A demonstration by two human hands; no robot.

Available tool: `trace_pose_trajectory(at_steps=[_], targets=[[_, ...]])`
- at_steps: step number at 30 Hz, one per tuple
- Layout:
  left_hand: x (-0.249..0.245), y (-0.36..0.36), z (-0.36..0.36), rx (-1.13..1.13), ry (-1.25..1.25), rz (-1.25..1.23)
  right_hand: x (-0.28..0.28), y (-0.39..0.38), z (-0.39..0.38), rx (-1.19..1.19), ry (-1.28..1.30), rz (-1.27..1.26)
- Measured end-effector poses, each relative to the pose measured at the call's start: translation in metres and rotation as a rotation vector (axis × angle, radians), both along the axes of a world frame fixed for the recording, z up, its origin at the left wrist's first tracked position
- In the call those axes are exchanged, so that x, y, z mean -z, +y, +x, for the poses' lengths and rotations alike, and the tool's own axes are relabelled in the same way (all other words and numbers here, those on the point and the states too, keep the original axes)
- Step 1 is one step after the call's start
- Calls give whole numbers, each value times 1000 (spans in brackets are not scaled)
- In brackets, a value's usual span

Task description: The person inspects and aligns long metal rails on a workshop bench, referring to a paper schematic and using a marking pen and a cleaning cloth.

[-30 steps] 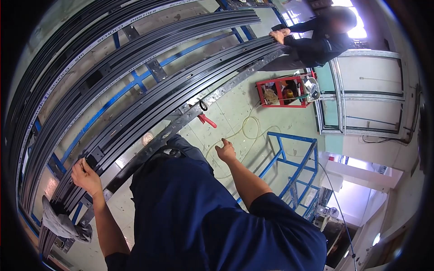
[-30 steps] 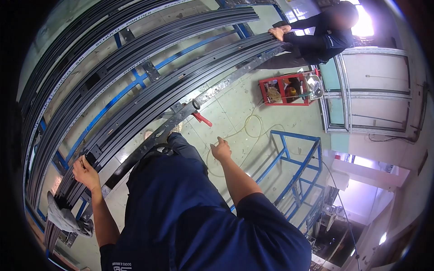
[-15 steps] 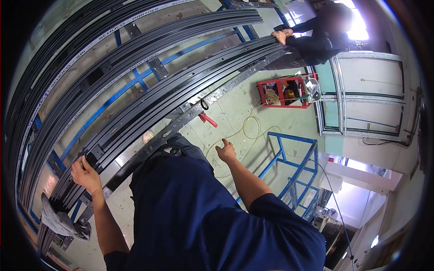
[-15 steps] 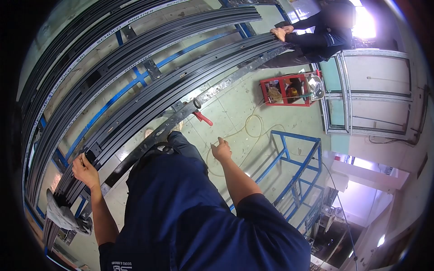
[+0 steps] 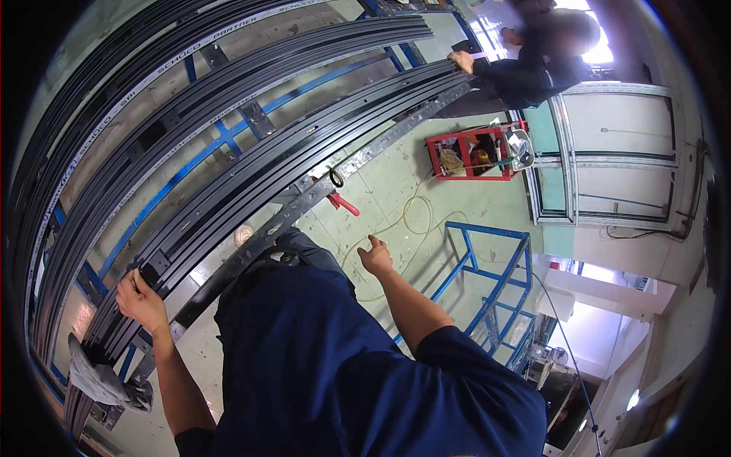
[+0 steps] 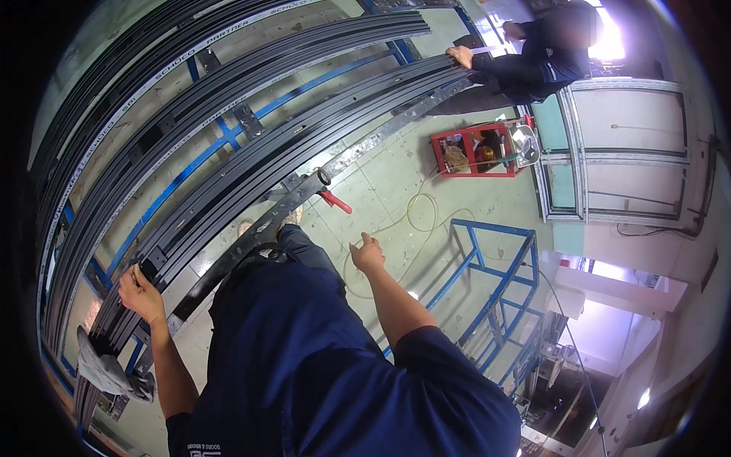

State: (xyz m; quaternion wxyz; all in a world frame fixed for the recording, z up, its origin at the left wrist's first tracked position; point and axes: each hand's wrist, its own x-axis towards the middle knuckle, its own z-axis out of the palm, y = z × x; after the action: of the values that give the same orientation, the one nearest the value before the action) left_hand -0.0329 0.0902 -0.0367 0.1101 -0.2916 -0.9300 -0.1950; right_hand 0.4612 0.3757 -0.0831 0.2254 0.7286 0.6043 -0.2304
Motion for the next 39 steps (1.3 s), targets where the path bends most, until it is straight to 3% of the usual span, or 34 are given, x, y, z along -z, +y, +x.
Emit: trace_pose_trajectory(at_steps=[39], targets=[[15, -10, -7, -3, -19, -1, -8, 0, -4, 26, 19, -16]])
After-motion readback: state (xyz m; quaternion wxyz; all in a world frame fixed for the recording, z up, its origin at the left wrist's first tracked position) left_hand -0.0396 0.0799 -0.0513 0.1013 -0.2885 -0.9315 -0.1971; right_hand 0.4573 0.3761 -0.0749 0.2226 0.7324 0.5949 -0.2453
